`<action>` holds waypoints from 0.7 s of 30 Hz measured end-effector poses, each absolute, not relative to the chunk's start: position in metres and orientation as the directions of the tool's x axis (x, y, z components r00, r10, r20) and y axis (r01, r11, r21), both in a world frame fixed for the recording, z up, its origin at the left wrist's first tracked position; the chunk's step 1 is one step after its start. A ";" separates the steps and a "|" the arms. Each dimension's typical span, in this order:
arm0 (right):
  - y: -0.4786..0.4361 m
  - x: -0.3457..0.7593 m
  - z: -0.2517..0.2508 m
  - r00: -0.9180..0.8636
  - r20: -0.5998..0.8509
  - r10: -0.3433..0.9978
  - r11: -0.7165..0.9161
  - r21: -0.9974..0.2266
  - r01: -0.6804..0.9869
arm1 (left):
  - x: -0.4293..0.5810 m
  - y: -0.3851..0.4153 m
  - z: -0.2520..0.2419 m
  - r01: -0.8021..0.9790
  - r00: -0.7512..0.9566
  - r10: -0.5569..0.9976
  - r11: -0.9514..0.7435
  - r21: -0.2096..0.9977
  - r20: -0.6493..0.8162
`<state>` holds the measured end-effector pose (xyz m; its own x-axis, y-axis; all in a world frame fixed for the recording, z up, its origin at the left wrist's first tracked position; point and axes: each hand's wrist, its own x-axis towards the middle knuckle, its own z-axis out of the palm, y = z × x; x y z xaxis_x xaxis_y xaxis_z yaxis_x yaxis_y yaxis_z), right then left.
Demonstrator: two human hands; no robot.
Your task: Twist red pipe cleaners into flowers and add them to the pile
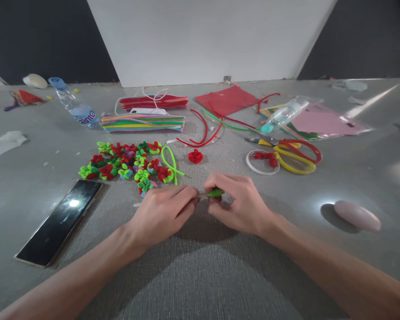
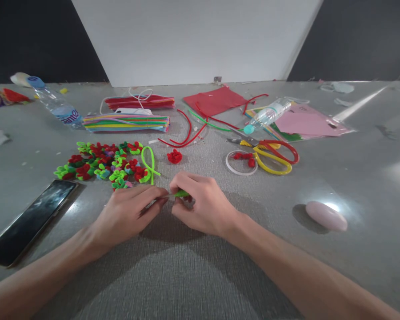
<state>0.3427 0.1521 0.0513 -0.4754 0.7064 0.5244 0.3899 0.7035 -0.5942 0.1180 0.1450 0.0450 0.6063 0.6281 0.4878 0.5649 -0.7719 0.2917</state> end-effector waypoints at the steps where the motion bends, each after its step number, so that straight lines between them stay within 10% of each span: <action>1: 0.152 0.343 0.051 -0.477 0.525 0.705 0.705 -0.595 0.386 | 0.118 0.145 0.045 0.564 0.608 0.627 -0.773 0.292 0.486; 21: 0.155 0.346 0.055 -0.498 0.525 0.690 0.713 -0.612 0.342 | 0.118 0.145 0.047 0.579 0.608 0.615 -0.776 0.249 0.502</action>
<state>0.3456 0.1553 0.0552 -0.4976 0.6901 0.5255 0.3425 0.7129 -0.6120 0.1182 0.1450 0.0474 0.6082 0.6145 0.5024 0.5791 -0.7764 0.2486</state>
